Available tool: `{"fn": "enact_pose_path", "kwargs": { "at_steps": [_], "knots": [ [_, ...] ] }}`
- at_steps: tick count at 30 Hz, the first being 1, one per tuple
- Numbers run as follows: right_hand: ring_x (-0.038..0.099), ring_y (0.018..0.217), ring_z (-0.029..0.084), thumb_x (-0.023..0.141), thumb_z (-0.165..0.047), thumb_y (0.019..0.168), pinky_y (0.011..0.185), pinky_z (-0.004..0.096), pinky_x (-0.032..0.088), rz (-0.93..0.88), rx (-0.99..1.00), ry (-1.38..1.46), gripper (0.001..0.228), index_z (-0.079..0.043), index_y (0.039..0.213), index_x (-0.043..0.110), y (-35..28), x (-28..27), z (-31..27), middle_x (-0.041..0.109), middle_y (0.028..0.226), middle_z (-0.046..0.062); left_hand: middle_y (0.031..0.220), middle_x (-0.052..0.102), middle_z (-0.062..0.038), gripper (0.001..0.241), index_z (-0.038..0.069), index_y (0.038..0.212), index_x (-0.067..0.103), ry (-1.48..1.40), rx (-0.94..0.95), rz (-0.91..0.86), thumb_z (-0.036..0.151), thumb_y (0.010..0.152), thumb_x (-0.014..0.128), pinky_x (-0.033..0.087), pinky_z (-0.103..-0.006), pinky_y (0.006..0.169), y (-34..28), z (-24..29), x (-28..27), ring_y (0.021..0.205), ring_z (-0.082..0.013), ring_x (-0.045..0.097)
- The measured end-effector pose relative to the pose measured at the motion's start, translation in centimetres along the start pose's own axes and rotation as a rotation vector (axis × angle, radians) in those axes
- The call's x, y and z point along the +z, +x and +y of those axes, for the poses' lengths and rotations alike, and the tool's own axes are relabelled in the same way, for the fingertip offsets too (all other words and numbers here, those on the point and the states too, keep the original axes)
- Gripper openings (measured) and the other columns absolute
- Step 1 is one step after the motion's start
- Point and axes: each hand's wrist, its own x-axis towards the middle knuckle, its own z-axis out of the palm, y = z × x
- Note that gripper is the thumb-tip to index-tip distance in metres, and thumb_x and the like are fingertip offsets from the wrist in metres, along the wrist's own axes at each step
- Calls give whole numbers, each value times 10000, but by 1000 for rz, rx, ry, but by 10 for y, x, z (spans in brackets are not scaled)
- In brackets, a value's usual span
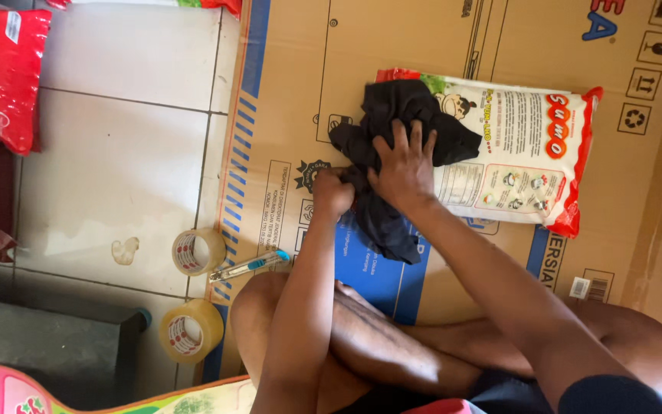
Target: The person wipes down several bags of rice with a dark cloth while sitting on the floor.
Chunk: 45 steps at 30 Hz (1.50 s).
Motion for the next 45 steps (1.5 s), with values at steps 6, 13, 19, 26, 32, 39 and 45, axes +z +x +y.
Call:
{"fn": "enact_pose_path", "kwargs": {
  "at_steps": [6, 13, 19, 26, 32, 39, 45],
  "knots": [
    [283, 1497, 499, 668, -399, 919, 1176, 726, 230, 75, 36, 21, 532, -245, 1421, 582, 78, -22, 10, 400, 1583, 188, 791, 756, -178, 262, 111, 836, 820, -1, 6, -20, 139, 719, 587, 583, -520, 843, -6, 1, 1, 940, -443, 733],
    [179, 1556, 504, 514, -304, 1012, 1220, 732, 181, -14, 92, 85, 482, -301, 1493, 546, 65, -22, 8, 240, 1710, 135, 840, 767, -203, 304, 96, 894, 826, 256, 125, 14, 118, 698, 596, 575, -542, 924, 13, -10, 4, 974, -441, 731],
    [469, 1404, 508, 630, -419, 1011, 1131, 750, 243, 299, 239, -81, 447, -229, 1415, 634, 40, -12, 105, 593, 1473, 211, 742, 769, 3, 275, 269, 853, 827, 99, 17, -26, 189, 710, 607, 596, -399, 852, 10, -21, 8, 890, -250, 759],
    [455, 1409, 461, 565, -416, 1022, 1084, 665, 424, 285, 560, 308, 481, -205, 1452, 511, 16, -34, 273, 435, 1545, 228, 798, 783, -55, 188, 271, 846, 832, 277, 21, -9, 305, 773, 662, 601, -474, 875, 11, -8, 10, 921, -364, 751],
    [185, 1490, 583, 504, -483, 1017, 1088, 837, 178, 102, 713, 167, 642, -69, 1506, 535, 34, -42, 174, 381, 1591, 327, 844, 781, -95, 233, 173, 954, 813, 38, 12, 7, 345, 824, 727, 574, -503, 864, -2, 9, 12, 985, -362, 741],
    [320, 1493, 513, 638, -698, 830, 1153, 787, 131, -38, 186, 133, 759, -359, 1491, 482, 70, -43, 55, 463, 1554, 169, 846, 785, -72, 190, 168, 1000, 797, 17, 45, -82, 307, 888, 731, 555, -443, 843, -12, 13, 2, 947, -321, 756],
    [403, 1459, 386, 721, -528, 822, 1114, 647, 294, 222, 88, 148, 662, -299, 1428, 587, 29, -17, 118, 564, 1459, 143, 829, 774, -113, 184, 129, 934, 780, 206, 67, -180, 294, 859, 751, 573, -441, 831, -6, -2, 3, 916, -353, 751]
  ]
}}
